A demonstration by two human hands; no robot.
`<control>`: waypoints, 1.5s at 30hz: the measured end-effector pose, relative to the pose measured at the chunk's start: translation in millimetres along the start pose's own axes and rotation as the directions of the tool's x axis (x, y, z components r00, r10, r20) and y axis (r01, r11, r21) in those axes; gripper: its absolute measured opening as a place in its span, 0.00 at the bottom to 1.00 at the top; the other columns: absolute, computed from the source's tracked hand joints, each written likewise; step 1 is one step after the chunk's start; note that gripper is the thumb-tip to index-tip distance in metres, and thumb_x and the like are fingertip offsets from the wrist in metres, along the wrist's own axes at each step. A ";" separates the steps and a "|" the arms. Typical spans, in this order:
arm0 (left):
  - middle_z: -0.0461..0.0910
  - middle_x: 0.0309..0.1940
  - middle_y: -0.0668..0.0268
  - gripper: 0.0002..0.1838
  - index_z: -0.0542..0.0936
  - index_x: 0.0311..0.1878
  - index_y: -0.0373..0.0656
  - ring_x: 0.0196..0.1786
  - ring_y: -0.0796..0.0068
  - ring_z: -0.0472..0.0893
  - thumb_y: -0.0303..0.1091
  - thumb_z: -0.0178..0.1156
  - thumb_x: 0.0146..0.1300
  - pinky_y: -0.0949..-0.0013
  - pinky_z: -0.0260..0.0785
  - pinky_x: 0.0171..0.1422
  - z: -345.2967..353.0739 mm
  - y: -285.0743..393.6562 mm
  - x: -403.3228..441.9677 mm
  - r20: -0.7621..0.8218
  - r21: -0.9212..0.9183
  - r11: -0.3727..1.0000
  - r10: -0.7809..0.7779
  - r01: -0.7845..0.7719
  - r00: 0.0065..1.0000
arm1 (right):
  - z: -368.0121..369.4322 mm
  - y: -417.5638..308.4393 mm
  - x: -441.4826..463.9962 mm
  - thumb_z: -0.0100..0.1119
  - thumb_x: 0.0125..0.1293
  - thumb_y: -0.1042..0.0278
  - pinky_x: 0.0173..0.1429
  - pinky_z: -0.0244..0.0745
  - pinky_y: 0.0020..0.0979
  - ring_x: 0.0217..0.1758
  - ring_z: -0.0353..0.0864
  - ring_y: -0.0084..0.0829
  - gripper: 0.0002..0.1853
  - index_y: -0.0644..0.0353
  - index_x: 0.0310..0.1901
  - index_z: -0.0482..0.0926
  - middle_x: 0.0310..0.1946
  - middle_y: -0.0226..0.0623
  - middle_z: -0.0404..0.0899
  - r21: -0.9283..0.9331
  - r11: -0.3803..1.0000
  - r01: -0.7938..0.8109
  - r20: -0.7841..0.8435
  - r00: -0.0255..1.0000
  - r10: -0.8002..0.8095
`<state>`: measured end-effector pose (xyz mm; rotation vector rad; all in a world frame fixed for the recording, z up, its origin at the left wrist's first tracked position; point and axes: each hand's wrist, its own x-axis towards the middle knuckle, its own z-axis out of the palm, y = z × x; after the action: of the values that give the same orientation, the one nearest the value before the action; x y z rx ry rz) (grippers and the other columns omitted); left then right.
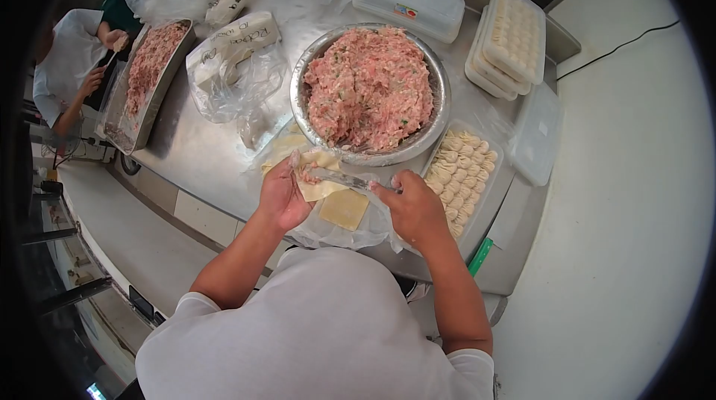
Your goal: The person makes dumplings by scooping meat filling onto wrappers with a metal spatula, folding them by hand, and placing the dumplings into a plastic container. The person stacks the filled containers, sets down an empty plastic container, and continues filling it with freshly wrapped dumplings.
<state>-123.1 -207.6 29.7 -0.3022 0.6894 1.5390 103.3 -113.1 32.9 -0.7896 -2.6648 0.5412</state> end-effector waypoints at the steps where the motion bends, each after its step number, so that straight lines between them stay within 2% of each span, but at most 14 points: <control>1: 0.77 0.38 0.64 0.19 0.75 0.57 0.36 0.43 0.69 0.78 0.42 0.45 0.79 0.57 0.73 0.62 -7.4 0.1 4.3 0.002 0.004 1.000 -0.001 0.001 1.000 | -0.8 -1.7 -2.9 0.60 0.57 0.78 0.38 0.78 0.37 0.40 0.80 0.37 0.17 0.50 0.47 0.87 0.34 0.36 0.73 -0.028 1.000 -0.006 0.003 1.000 0.006; 4: 0.79 0.39 0.64 0.18 0.75 0.55 0.36 0.43 0.72 0.79 0.41 0.44 0.80 0.62 0.75 0.59 -36.9 -2.0 21.1 0.052 -0.030 0.998 0.057 -0.056 0.997 | -13.9 -13.1 -10.7 0.60 0.57 0.77 0.38 0.78 0.36 0.40 0.79 0.37 0.17 0.49 0.48 0.87 0.34 0.36 0.73 -0.088 0.994 -0.061 -0.009 0.998 0.060; 6: 0.81 0.46 0.61 0.18 0.75 0.55 0.35 0.48 0.72 0.81 0.41 0.44 0.80 0.63 0.75 0.61 -41.1 -2.2 25.0 0.027 0.103 0.963 0.247 -0.249 0.969 | -22.3 -20.9 -11.3 0.60 0.57 0.76 0.37 0.77 0.36 0.40 0.79 0.37 0.17 0.49 0.47 0.87 0.34 0.36 0.73 -0.119 0.988 -0.102 -0.025 0.995 0.100; 8: 0.81 0.49 0.60 0.18 0.75 0.56 0.34 0.51 0.70 0.82 0.40 0.44 0.80 0.63 0.75 0.63 -37.3 -2.9 21.4 0.072 0.111 0.968 0.216 -0.223 0.974 | -23.7 -29.5 -11.6 0.61 0.57 0.76 0.37 0.77 0.36 0.38 0.78 0.37 0.16 0.49 0.47 0.87 0.34 0.36 0.74 0.043 0.995 -0.087 -0.147 0.985 0.092; 16: 0.81 0.50 0.58 0.20 0.74 0.58 0.34 0.55 0.68 0.80 0.41 0.42 0.81 0.62 0.71 0.68 -9.9 -3.4 0.9 0.116 0.110 0.962 0.236 -0.249 0.965 | -2.5 -30.0 -8.7 0.62 0.55 0.77 0.38 0.76 0.38 0.37 0.77 0.38 0.15 0.51 0.44 0.87 0.34 0.37 0.75 0.017 0.996 -0.093 -0.131 0.987 0.095; 18: 0.81 0.50 0.58 0.20 0.74 0.58 0.34 0.54 0.68 0.80 0.42 0.42 0.81 0.63 0.71 0.68 -24.7 3.2 6.1 0.292 -0.031 0.944 0.323 -0.329 0.900 | -15.6 -32.3 -7.0 0.61 0.57 0.75 0.38 0.76 0.37 0.37 0.77 0.36 0.14 0.50 0.44 0.87 0.33 0.34 0.75 0.006 0.993 -0.116 -0.135 0.984 0.116; 21: 0.81 0.45 0.59 0.20 0.74 0.56 0.33 0.45 0.74 0.80 0.42 0.43 0.81 0.70 0.75 0.57 -15.5 10.6 7.2 0.070 -0.008 0.897 0.441 -0.442 0.895 | -39.2 -20.1 4.3 0.60 0.57 0.73 0.39 0.77 0.36 0.39 0.78 0.36 0.13 0.49 0.44 0.87 0.34 0.35 0.75 -0.167 0.983 -0.082 -0.067 0.995 0.072; 24: 0.81 0.43 0.59 0.20 0.74 0.57 0.32 0.42 0.74 0.80 0.41 0.43 0.81 0.71 0.75 0.53 -22.8 13.0 13.7 -0.002 0.040 0.914 0.404 -0.404 0.915 | -58.6 -1.5 29.4 0.59 0.57 0.72 0.40 0.78 0.35 0.39 0.80 0.36 0.10 0.51 0.39 0.87 0.32 0.36 0.77 -0.443 0.875 -0.193 -0.013 0.978 0.208; 26: 0.81 0.43 0.60 0.19 0.74 0.57 0.32 0.42 0.74 0.80 0.40 0.43 0.81 0.71 0.75 0.53 -42.6 5.9 23.3 -0.001 0.052 0.928 0.370 -0.370 0.929 | -61.3 13.0 42.6 0.57 0.56 0.72 0.41 0.79 0.35 0.37 0.81 0.37 0.07 0.54 0.32 0.85 0.29 0.36 0.79 -0.538 0.841 -0.061 0.111 0.984 0.142; 31: 0.81 0.48 0.62 0.17 0.75 0.58 0.34 0.47 0.75 0.81 0.37 0.45 0.80 0.70 0.75 0.58 -62.8 -9.8 25.3 0.017 0.056 0.946 0.318 -0.319 0.948 | -80.2 2.2 66.9 0.56 0.57 0.72 0.40 0.80 0.39 0.37 0.84 0.39 0.06 0.56 0.29 0.83 0.27 0.36 0.79 -0.478 0.875 0.070 0.218 0.975 0.042; 33: 0.81 0.47 0.62 0.17 0.75 0.57 0.33 0.46 0.74 0.80 0.37 0.44 0.80 0.70 0.75 0.58 -53.4 -14.5 21.7 -0.135 0.064 0.953 0.302 -0.295 0.944 | -83.4 1.4 73.9 0.56 0.58 0.71 0.40 0.80 0.41 0.38 0.84 0.40 0.06 0.56 0.30 0.83 0.28 0.36 0.80 -0.456 0.886 0.088 0.303 0.951 0.061; 36: 0.80 0.47 0.61 0.17 0.75 0.57 0.33 0.47 0.73 0.81 0.37 0.44 0.80 0.68 0.75 0.60 -79.2 -19.5 33.1 -0.030 0.005 0.971 0.241 -0.241 0.970 | -58.5 12.8 67.3 0.56 0.58 0.72 0.39 0.80 0.42 0.38 0.85 0.40 0.06 0.57 0.33 0.83 0.30 0.37 0.80 -0.345 0.936 0.070 0.270 0.963 0.027; 39: 0.80 0.48 0.59 0.16 0.73 0.57 0.34 0.50 0.71 0.81 0.37 0.44 0.80 0.66 0.75 0.63 -58.2 -23.0 28.6 -0.109 0.034 0.972 0.234 -0.232 0.966 | -35.4 16.0 48.4 0.56 0.59 0.73 0.37 0.80 0.41 0.34 0.84 0.40 0.11 0.53 0.41 0.85 0.31 0.34 0.80 -0.414 0.909 0.049 0.213 0.976 0.045; 45: 0.78 0.53 0.56 0.19 0.70 0.59 0.33 0.56 0.63 0.80 0.40 0.41 0.81 0.57 0.73 0.69 -42.1 -22.7 29.2 -0.120 -0.012 0.985 0.170 -0.173 0.978 | -43.8 14.3 15.9 0.60 0.57 0.77 0.35 0.77 0.39 0.34 0.82 0.39 0.13 0.55 0.43 0.86 0.31 0.35 0.78 -0.074 0.997 0.003 0.089 0.996 0.004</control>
<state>-113.4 -209.7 -25.4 -0.3604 0.8094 1.7039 114.2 -81.3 68.2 -0.8048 -2.7812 0.4918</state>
